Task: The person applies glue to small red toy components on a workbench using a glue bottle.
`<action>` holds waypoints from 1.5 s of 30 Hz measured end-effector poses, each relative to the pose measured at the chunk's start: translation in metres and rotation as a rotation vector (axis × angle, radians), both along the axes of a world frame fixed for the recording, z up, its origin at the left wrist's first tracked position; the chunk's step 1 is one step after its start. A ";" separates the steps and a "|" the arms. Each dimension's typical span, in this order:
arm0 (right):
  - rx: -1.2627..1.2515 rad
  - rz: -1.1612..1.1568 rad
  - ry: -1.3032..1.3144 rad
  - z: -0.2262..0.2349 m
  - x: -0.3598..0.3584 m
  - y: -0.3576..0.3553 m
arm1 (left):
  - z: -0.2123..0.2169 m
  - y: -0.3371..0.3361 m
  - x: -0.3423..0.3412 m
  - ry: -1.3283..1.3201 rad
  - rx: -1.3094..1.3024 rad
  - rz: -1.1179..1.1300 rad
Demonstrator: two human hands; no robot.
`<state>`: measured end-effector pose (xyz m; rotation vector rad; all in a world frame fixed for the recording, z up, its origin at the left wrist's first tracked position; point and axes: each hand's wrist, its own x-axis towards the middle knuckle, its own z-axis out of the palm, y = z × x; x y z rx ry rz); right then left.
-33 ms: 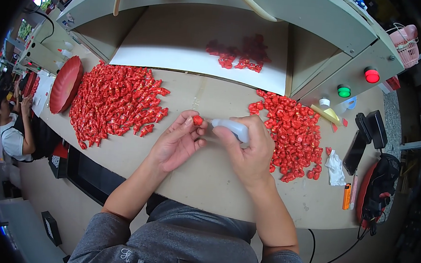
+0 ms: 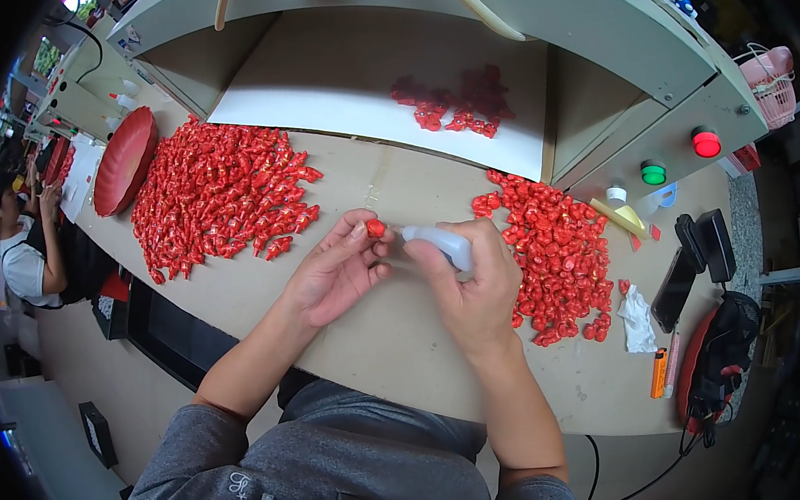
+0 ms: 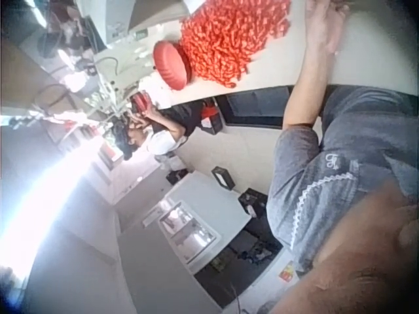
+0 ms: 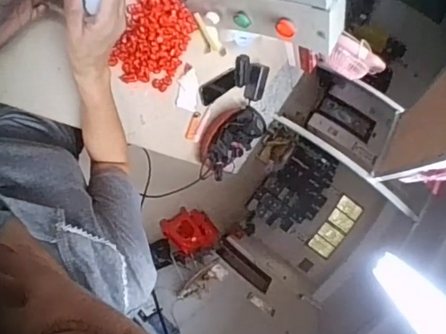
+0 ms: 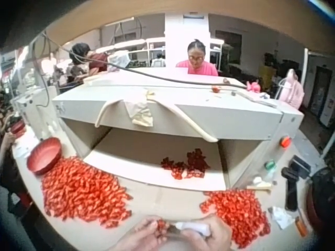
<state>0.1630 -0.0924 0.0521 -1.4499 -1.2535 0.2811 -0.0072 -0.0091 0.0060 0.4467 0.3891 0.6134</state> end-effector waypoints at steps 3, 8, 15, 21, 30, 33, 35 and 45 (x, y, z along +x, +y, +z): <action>-0.011 -0.004 -0.026 0.001 0.001 0.000 | -0.001 0.000 -0.001 0.000 0.010 0.028; -0.027 0.006 -0.036 0.003 0.002 -0.001 | -0.002 0.000 -0.002 -0.001 0.010 0.049; -0.131 0.004 0.403 0.006 0.016 -0.003 | -0.002 0.003 0.000 0.029 0.028 0.084; -0.285 0.098 0.594 0.030 0.049 -0.011 | 0.000 0.008 -0.004 0.036 -0.027 0.137; -0.659 0.252 -0.596 0.018 0.046 -0.034 | -0.006 0.014 -0.010 -0.056 -0.081 0.182; -0.778 0.272 -0.775 0.027 0.037 -0.037 | -0.005 0.015 -0.009 -0.070 -0.085 0.191; -0.747 0.271 -0.797 0.024 0.038 -0.038 | -0.004 0.014 -0.011 -0.082 -0.087 0.171; -0.550 0.231 0.731 0.025 0.018 0.004 | -0.003 -0.003 -0.001 0.022 0.040 -0.047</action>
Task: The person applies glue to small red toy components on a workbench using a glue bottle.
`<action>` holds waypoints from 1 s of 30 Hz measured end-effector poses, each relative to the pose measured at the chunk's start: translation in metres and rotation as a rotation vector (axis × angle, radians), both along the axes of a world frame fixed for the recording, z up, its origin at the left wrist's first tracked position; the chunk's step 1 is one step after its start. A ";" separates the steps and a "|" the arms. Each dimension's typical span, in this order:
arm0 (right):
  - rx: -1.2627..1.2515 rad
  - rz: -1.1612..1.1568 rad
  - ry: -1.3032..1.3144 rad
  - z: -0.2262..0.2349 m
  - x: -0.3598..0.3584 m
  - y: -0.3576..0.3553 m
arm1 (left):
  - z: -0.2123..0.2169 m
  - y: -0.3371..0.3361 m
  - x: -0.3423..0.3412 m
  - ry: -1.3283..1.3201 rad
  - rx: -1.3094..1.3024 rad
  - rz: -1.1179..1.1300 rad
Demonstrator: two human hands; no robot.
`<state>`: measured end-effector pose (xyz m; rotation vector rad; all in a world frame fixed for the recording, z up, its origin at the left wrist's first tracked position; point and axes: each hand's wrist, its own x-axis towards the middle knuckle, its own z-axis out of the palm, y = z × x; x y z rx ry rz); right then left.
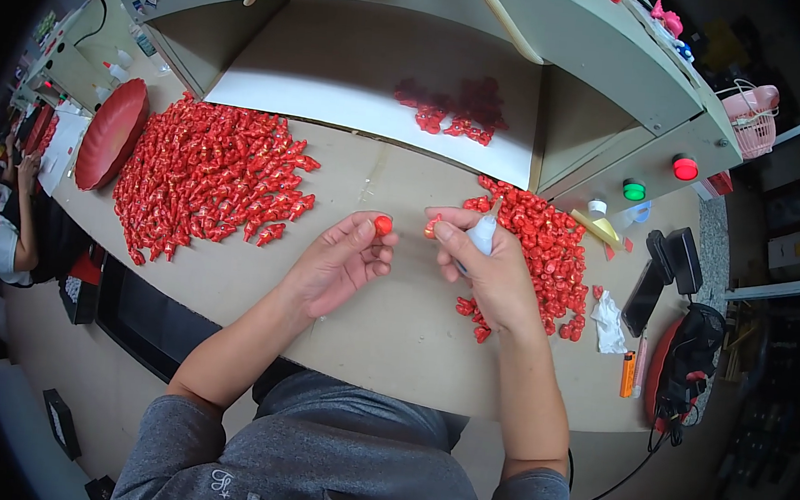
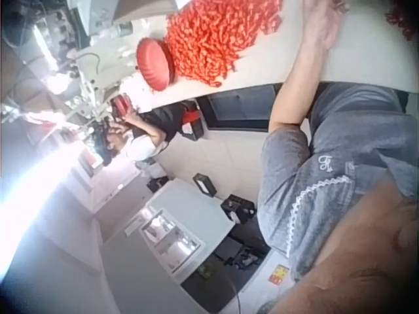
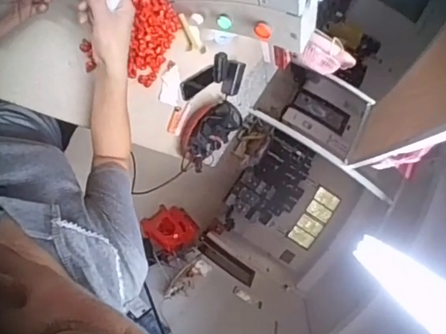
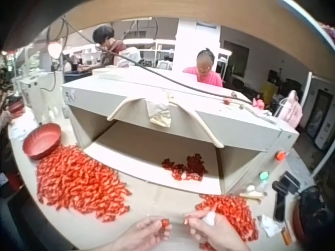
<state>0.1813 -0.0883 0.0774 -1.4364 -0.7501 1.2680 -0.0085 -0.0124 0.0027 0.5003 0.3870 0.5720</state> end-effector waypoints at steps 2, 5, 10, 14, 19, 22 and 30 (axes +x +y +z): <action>0.025 0.016 0.114 -0.003 -0.004 0.002 | 0.005 -0.001 0.001 0.014 0.018 0.014; 0.072 -0.043 0.139 -0.007 -0.013 0.005 | 0.006 -0.002 0.004 0.038 0.065 0.029; 0.133 -0.087 0.106 -0.013 -0.016 0.005 | 0.007 -0.003 0.004 0.103 0.140 0.086; 0.137 -0.087 0.048 -0.012 -0.016 0.004 | 0.004 -0.004 0.005 0.168 0.230 0.125; 0.133 -0.045 -0.009 -0.014 -0.017 0.003 | 0.002 -0.005 0.006 0.219 0.283 0.134; 0.099 -0.010 -0.068 -0.013 -0.018 0.002 | 0.003 -0.007 0.006 0.274 0.370 0.161; 0.051 0.080 -0.111 -0.014 -0.007 -0.002 | 0.005 -0.006 0.003 0.412 0.658 0.182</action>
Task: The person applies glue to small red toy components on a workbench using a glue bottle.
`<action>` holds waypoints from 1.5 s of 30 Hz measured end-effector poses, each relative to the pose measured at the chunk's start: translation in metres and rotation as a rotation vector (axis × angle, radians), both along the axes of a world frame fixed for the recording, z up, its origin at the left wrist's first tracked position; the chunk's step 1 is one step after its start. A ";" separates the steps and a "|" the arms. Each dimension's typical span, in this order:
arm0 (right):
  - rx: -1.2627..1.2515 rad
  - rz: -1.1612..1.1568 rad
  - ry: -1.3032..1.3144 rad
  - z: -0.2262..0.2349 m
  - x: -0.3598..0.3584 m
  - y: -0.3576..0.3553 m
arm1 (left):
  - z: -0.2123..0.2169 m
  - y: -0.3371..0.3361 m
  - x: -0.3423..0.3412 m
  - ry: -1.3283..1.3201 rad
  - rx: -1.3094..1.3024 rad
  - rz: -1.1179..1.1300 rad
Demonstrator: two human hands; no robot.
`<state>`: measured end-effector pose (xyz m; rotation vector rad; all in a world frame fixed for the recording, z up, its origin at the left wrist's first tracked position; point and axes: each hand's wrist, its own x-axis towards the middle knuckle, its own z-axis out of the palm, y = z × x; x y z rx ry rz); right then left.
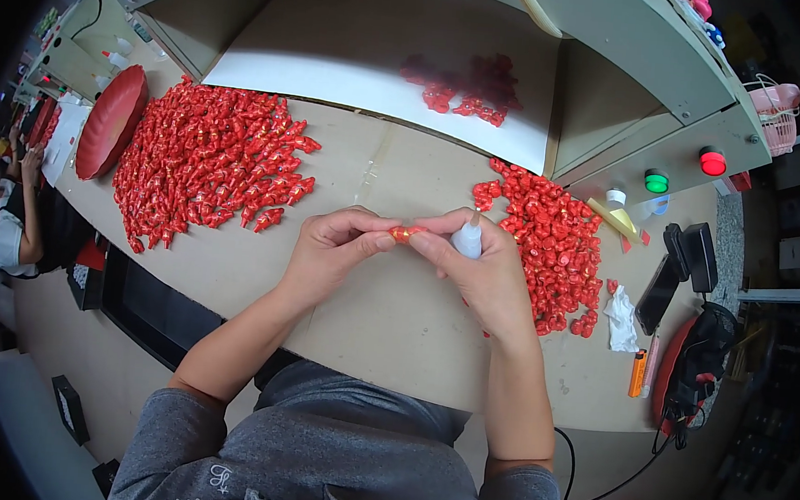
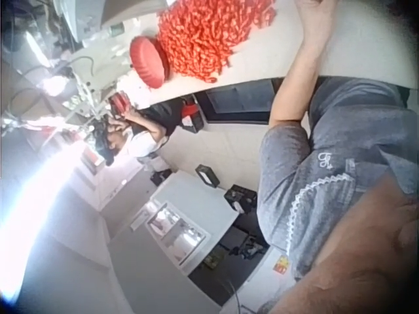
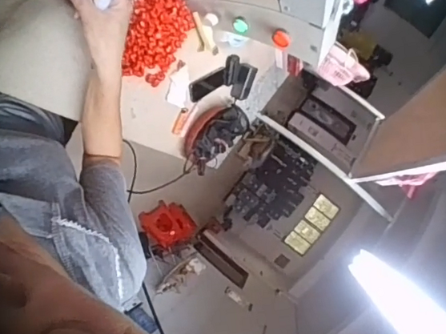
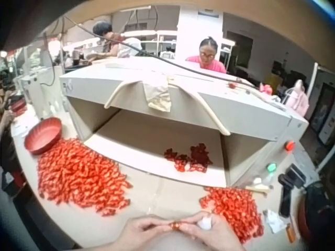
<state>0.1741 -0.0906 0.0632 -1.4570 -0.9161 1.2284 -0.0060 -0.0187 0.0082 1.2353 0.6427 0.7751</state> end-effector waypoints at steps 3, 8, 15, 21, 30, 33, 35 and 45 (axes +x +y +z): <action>-0.012 0.001 0.057 0.000 0.000 -0.002 | -0.001 -0.001 -0.001 0.016 0.032 -0.010; 0.009 -0.017 0.018 -0.006 -0.004 0.001 | -0.002 -0.001 -0.003 0.033 0.045 -0.003; 0.004 -0.030 0.030 -0.012 -0.003 0.002 | -0.002 -0.001 -0.001 0.034 0.036 0.012; 0.004 -0.023 0.048 -0.015 -0.002 0.002 | -0.001 -0.002 -0.001 0.045 0.031 0.006; -0.006 -0.034 0.042 -0.019 -0.003 0.004 | -0.003 0.000 0.000 0.034 0.027 0.021; -0.005 -0.054 0.051 -0.019 -0.004 0.004 | -0.002 0.000 0.000 0.055 0.040 0.026; -0.013 -0.047 0.058 -0.020 -0.005 0.004 | -0.005 -0.001 0.000 0.062 0.037 0.037; 0.013 -0.115 0.032 -0.016 -0.018 0.001 | 0.000 0.000 -0.003 0.065 0.269 0.115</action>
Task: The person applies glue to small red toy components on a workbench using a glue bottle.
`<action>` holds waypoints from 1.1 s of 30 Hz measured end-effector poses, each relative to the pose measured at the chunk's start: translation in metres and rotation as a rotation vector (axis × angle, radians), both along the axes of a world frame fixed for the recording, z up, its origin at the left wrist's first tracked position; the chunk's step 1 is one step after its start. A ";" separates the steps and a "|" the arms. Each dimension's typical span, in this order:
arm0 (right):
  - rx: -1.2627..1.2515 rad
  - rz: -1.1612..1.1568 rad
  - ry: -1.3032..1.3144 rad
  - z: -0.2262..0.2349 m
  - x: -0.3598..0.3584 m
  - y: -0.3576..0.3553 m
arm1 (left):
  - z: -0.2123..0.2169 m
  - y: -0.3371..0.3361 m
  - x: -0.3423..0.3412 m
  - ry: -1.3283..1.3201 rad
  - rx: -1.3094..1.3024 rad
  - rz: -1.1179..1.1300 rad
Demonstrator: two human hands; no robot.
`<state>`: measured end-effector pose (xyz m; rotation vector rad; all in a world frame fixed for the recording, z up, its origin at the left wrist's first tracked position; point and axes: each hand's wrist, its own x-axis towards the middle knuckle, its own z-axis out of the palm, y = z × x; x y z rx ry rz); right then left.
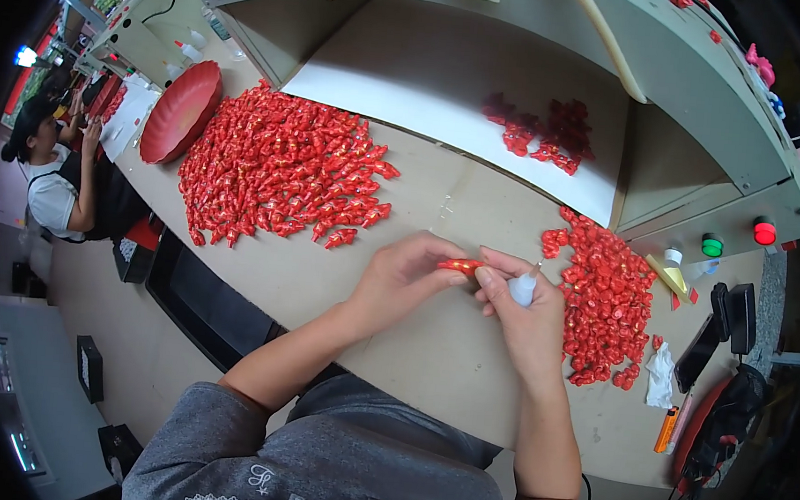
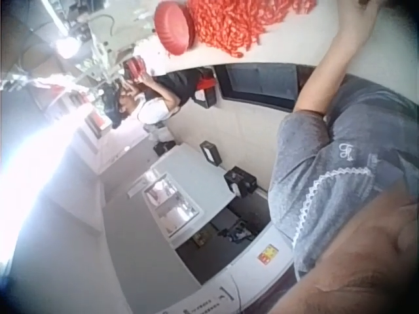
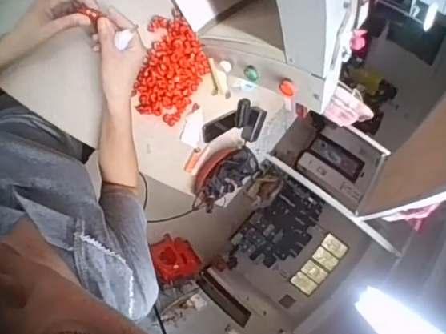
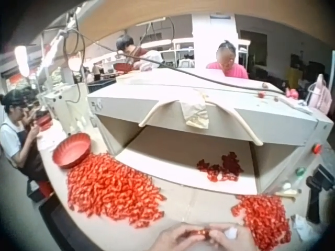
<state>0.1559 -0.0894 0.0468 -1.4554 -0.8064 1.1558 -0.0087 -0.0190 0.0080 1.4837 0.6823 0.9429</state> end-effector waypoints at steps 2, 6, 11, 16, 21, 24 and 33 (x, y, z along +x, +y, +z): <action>0.055 0.018 0.026 0.002 -0.002 0.001 | 0.014 0.012 -0.020 0.168 0.256 0.102; 0.050 -0.080 -0.108 0.015 0.011 -0.004 | 0.027 0.068 -0.083 0.654 0.796 0.510; 0.012 -0.048 -0.178 0.021 0.023 -0.005 | 0.027 0.098 -0.095 0.866 0.806 0.718; 0.191 -0.101 -0.273 -0.002 0.025 -0.004 | 0.029 0.118 0.023 0.591 0.770 0.281; 0.214 -0.136 -0.247 0.002 0.025 -0.001 | 0.008 0.147 0.082 0.570 0.775 0.090; 0.203 -0.152 -0.258 0.007 0.028 -0.001 | 0.008 0.160 0.083 0.570 0.658 -0.021; 0.251 -0.116 -0.052 0.024 0.027 -0.011 | 0.027 0.140 0.054 0.574 0.394 0.043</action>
